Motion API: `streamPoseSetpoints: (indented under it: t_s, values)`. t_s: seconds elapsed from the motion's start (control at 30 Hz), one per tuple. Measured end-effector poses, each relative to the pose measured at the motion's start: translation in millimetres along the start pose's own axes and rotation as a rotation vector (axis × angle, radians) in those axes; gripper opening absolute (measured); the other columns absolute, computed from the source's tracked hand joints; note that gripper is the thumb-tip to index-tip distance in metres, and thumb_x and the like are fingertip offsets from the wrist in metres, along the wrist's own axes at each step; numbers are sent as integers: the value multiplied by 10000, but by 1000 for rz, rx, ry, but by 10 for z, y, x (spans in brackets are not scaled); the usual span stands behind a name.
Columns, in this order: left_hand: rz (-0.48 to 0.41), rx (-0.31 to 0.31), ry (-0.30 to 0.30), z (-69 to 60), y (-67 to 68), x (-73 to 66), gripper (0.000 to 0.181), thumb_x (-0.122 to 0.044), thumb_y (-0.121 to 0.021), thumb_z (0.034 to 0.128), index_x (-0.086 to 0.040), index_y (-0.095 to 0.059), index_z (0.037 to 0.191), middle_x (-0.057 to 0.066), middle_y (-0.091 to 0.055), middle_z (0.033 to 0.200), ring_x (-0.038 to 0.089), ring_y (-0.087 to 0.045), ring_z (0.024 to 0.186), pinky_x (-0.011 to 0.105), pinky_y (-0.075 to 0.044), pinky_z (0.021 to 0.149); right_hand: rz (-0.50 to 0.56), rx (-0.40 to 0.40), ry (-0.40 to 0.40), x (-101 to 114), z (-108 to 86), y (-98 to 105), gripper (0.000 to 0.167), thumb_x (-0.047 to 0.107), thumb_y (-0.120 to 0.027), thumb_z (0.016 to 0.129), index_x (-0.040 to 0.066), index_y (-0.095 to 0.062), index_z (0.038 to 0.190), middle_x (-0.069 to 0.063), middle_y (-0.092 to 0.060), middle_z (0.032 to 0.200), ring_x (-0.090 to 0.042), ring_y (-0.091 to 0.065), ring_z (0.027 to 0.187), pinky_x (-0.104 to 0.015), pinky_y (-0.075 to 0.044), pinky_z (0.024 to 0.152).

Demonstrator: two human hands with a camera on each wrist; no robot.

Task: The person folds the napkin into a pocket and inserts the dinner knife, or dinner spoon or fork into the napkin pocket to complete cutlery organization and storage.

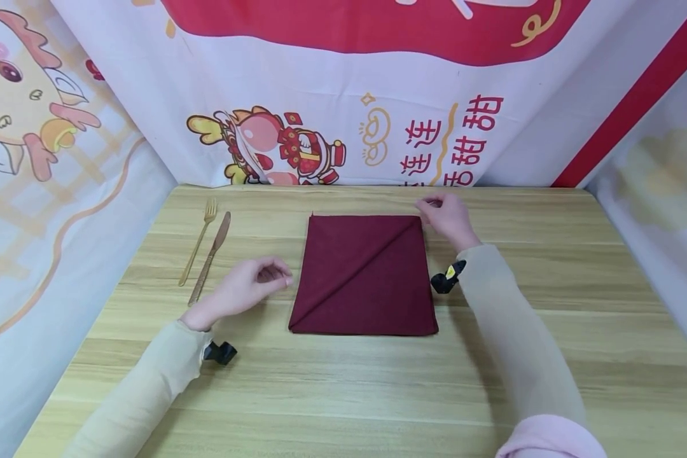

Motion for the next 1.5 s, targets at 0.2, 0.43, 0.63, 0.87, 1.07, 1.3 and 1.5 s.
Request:
streamPoseSetpoints:
  t_s: [0.2, 0.43, 0.63, 0.87, 1.07, 1.3, 1.5]
  values:
    - [-20, -85, 10, 122, 112, 49, 165, -192, -720, 973, -61, -700, 1071, 6, -679, 918, 175, -628, 842, 358, -533, 774, -149, -7, 139, 335, -273, -63, 459, 388, -704, 969, 22, -707, 1246, -148, -688, 1171, -269, -635, 1027, -368, -509, 827]
    - [-26, -121, 35, 246, 191, 112, 218, -200, -712, 981, -36, -694, 1124, 33, -694, 971, 191, -642, 882, 370, -534, 810, -142, 54, 257, 541, -585, -338, 405, 383, -778, 919, 65, -743, 1167, -72, -723, 1110, -218, -670, 979, -400, -534, 853]
    - [-24, -161, 48, 370, 264, 120, 275, -225, -708, 986, -35, -689, 1185, 60, -694, 1026, 207, -644, 916, 376, -526, 843, -97, 156, 338, 698, -880, -608, 359, 302, -814, 898, 62, -739, 1154, -102, -732, 1097, -211, -694, 978, -386, -565, 860]
    - [-57, -182, 65, 530, 296, 143, 306, -235, -695, 995, -64, -693, 1249, 69, -708, 1101, 216, -653, 966, 381, -527, 870, -128, 264, 421, 840, -1220, -960, 404, 297, -840, 871, 74, -735, 1193, -75, -729, 1131, -230, -675, 1062, -430, -533, 924]
    - [-93, -198, 62, 701, 311, 186, 355, -224, -680, 1003, -12, -672, 1288, 103, -709, 1130, 245, -661, 1016, 398, -519, 906, -132, 360, 494, 904, -1430, -1260, 431, 273, -861, 850, 60, -734, 1203, -58, -733, 1130, -228, -678, 1055, -423, -532, 929]
    - [-96, -214, 69, 877, 348, 234, 405, -283, -669, 1009, -18, -657, 1315, 111, -692, 1181, 251, -640, 1081, 406, -501, 952, -153, 461, 545, 977, -1575, -1598, 418, 270, -852, 861, 87, -733, 1218, -22, -732, 1133, -171, -673, 1047, -378, -539, 913]
    - [-105, -198, 85, 1049, 340, 261, 443, -323, -662, 1008, -17, -651, 1329, 113, -685, 1205, 251, -630, 1095, 410, -499, 947, -152, 507, 604, 1063, -1654, -1796, 413, 244, -869, 842, 94, -739, 1203, 7, -736, 1107, -127, -673, 990, -340, -542, 879]
Point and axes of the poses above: each hand's wrist, its own z-axis towards the middle knuckle, its own y-axis out of the back of the hand, x = y × z, the point moved 6 cm from there along z, towards the middle knuckle
